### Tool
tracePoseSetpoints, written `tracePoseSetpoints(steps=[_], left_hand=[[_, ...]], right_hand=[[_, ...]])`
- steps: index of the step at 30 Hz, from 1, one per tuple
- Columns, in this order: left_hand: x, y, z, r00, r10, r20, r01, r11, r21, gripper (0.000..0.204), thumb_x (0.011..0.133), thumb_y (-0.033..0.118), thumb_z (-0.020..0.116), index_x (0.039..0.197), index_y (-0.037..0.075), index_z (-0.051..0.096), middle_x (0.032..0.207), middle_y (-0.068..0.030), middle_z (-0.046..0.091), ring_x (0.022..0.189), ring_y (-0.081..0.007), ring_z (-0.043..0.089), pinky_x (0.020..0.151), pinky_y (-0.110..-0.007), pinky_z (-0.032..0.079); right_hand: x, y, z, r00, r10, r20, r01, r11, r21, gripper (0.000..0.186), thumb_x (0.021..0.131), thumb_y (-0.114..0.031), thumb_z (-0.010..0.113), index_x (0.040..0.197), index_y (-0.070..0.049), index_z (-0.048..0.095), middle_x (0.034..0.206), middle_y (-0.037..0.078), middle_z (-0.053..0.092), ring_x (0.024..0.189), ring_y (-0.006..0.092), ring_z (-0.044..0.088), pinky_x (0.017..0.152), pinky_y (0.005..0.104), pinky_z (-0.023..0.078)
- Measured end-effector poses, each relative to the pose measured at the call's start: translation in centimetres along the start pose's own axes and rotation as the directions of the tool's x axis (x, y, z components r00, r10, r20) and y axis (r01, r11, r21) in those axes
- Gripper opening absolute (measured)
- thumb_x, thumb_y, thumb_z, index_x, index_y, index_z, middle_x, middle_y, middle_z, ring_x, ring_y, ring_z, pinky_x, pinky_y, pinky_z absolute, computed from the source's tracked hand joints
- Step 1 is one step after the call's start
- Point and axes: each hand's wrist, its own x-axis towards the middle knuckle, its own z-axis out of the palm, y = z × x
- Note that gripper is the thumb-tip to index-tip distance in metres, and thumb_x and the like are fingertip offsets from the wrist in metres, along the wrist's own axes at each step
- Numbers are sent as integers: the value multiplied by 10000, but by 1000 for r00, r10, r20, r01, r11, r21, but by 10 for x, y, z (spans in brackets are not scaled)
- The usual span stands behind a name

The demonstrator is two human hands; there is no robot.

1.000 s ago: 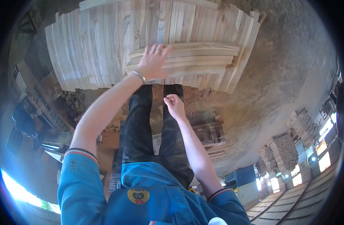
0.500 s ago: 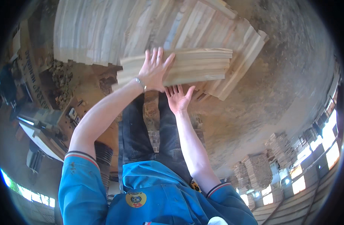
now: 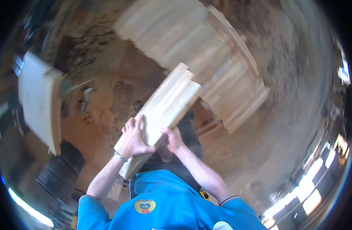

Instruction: Using a table saw or specialized woodworking machine to cut wooden slats.

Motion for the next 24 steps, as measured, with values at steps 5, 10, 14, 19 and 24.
tracePoseSetpoints(steps=[5,10,14,19,24], left_hand=[[-127,-80,-46,938,106,-332,-177,965,-192,1221,368,471,813,1388,55,288,1278,-328,322,1216,-461,313,1013,-541,229],[-258,-164,-140,851,21,-525,-93,989,-112,1249,335,467,825,1394,72,293,1293,-328,325,1221,-458,311,1020,-541,220],[-249,-136,-121,725,-63,-686,-40,990,-132,1173,379,429,808,1377,63,314,1279,-337,334,1229,-456,316,1030,-555,209],[-225,-204,-213,612,-30,-790,68,998,15,1143,389,437,793,1362,54,333,1278,-342,357,1219,-442,336,1027,-523,236],[-183,-295,-274,721,-90,-687,173,983,53,1155,392,471,791,1364,46,334,1252,-335,382,1184,-430,369,991,-496,275]], right_hand=[[-84,41,114,984,13,179,22,982,-188,512,755,-95,669,1218,29,488,1131,112,572,1064,207,560,933,349,445],[-128,109,249,936,104,336,2,953,-301,659,775,-194,635,1357,-40,366,1266,128,492,1185,274,486,1009,428,401],[-110,76,252,852,215,478,-22,926,-378,609,821,-245,594,1338,-3,381,1293,119,494,1213,248,467,1047,394,349],[-27,101,369,801,133,584,36,963,-269,562,841,-302,618,1297,-32,432,1249,86,531,1165,224,506,1018,381,380],[37,143,453,946,77,316,19,957,-290,540,792,-325,724,1216,-65,514,1141,57,581,1049,174,561,871,341,491]])
